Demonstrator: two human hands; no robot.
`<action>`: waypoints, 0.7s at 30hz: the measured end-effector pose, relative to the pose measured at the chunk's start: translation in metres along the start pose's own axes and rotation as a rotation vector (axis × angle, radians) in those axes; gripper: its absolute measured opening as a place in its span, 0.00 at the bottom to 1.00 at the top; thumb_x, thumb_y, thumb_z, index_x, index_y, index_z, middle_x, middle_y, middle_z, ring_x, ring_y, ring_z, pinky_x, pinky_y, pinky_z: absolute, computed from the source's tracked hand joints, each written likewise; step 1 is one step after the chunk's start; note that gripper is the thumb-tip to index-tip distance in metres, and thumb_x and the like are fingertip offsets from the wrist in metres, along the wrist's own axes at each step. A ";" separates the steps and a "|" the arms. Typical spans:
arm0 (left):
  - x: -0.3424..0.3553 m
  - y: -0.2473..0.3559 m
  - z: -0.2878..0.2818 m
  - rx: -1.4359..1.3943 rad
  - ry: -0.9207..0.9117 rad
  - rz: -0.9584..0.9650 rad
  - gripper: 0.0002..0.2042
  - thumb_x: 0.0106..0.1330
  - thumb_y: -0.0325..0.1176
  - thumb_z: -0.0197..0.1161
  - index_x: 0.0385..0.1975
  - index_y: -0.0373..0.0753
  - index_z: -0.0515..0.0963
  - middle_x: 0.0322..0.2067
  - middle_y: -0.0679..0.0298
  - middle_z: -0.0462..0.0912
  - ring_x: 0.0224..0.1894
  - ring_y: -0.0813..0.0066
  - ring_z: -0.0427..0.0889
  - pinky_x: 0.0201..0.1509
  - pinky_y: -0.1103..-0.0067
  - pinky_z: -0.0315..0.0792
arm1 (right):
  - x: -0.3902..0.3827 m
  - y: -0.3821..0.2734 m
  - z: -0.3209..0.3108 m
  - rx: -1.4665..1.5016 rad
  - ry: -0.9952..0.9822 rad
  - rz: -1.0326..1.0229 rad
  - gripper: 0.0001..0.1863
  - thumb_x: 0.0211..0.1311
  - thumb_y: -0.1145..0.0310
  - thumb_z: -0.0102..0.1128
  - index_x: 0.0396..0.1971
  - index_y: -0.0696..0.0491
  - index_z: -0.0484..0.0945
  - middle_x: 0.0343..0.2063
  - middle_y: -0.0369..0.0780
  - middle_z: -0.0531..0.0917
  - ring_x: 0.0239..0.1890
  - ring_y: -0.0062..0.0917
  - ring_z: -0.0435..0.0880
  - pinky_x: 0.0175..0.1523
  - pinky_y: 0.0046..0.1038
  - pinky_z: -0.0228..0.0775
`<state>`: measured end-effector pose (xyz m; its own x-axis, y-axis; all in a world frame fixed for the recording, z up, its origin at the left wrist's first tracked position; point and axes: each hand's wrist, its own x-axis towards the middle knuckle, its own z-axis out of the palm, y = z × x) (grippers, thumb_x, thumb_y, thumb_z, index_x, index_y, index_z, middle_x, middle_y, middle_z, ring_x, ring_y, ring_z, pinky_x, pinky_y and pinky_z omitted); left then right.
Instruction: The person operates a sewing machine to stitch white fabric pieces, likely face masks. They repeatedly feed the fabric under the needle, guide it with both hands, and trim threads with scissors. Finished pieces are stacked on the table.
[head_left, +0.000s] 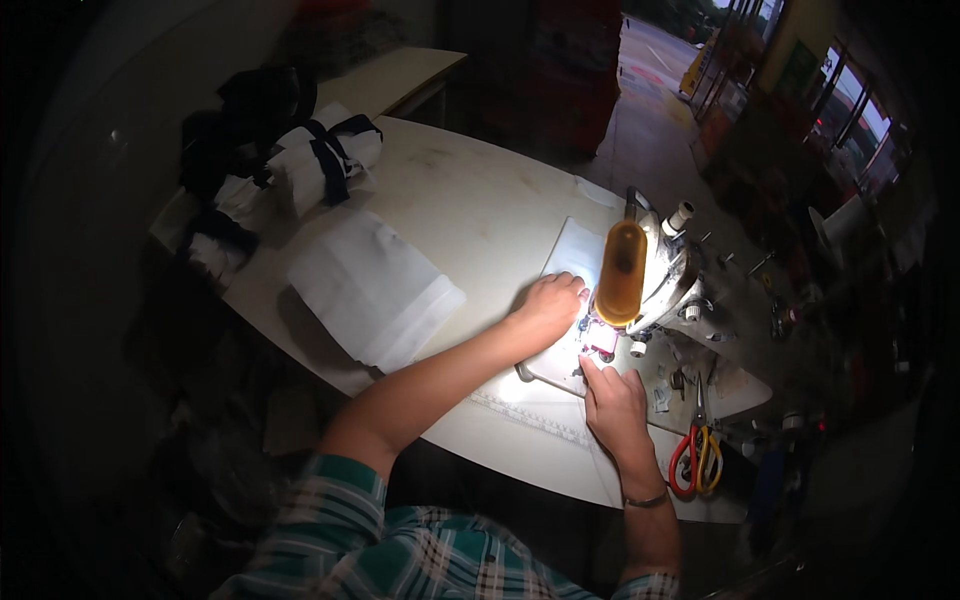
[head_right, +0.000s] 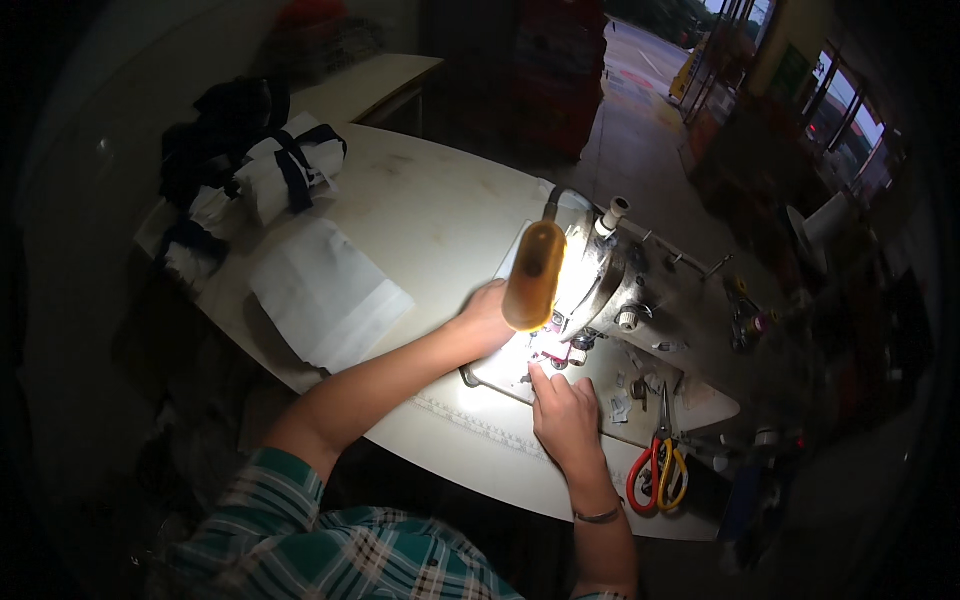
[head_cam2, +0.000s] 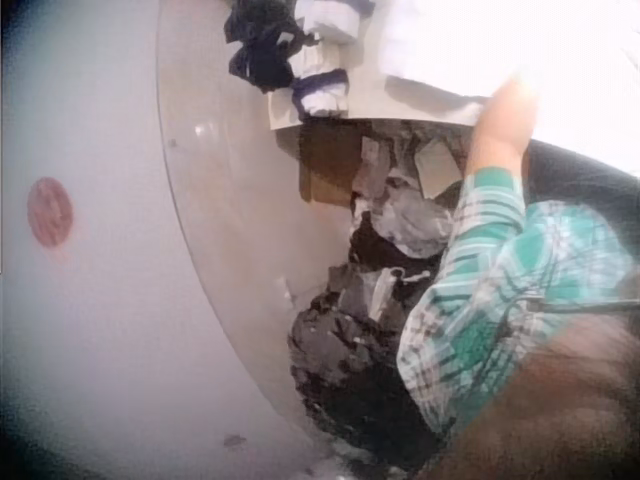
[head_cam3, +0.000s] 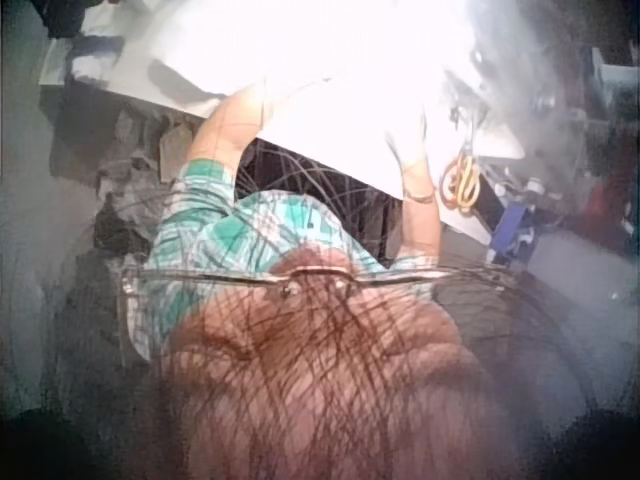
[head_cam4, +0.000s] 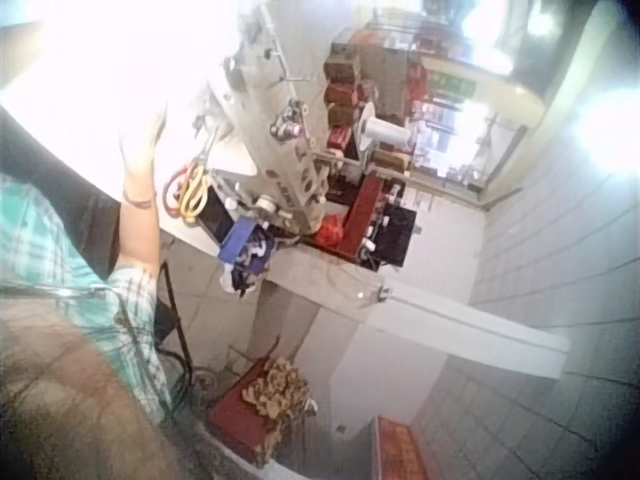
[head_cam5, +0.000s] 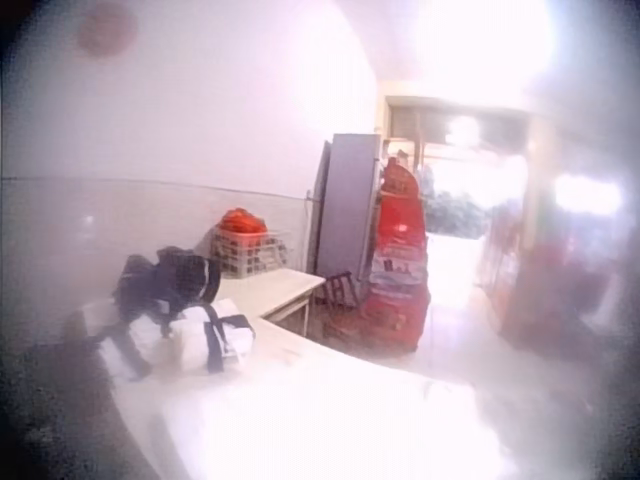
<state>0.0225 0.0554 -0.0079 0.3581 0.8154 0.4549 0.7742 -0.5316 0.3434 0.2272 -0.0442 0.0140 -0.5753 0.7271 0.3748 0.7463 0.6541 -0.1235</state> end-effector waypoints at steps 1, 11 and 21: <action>0.005 -0.001 0.001 -0.029 0.012 -0.014 0.11 0.59 0.27 0.62 0.39 0.35 0.86 0.44 0.57 0.82 0.50 0.61 0.80 0.56 0.69 0.76 | -0.001 0.000 0.000 -0.009 0.000 0.005 0.20 0.65 0.74 0.61 0.57 0.51 0.84 0.27 0.41 0.78 0.26 0.38 0.75 0.42 0.37 0.67; 0.041 -0.016 0.032 0.199 0.119 -0.043 0.21 0.66 0.34 0.58 0.58 0.38 0.82 0.53 0.59 0.80 0.59 0.63 0.74 0.60 0.69 0.70 | 0.000 0.001 -0.001 0.038 0.003 0.013 0.21 0.63 0.75 0.61 0.57 0.49 0.85 0.28 0.41 0.79 0.28 0.40 0.74 0.42 0.38 0.68; -0.024 0.013 -0.061 0.174 0.126 -0.115 0.26 0.62 0.36 0.70 0.60 0.31 0.79 0.67 0.50 0.73 0.73 0.47 0.64 0.75 0.47 0.59 | -0.004 0.003 -0.002 0.080 -0.001 0.048 0.21 0.63 0.76 0.61 0.55 0.50 0.85 0.28 0.43 0.79 0.30 0.43 0.74 0.42 0.41 0.69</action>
<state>-0.0079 0.0147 0.0352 0.2035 0.8274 0.5235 0.8884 -0.3808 0.2565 0.2324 -0.0461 0.0143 -0.5403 0.7579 0.3655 0.7436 0.6334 -0.2142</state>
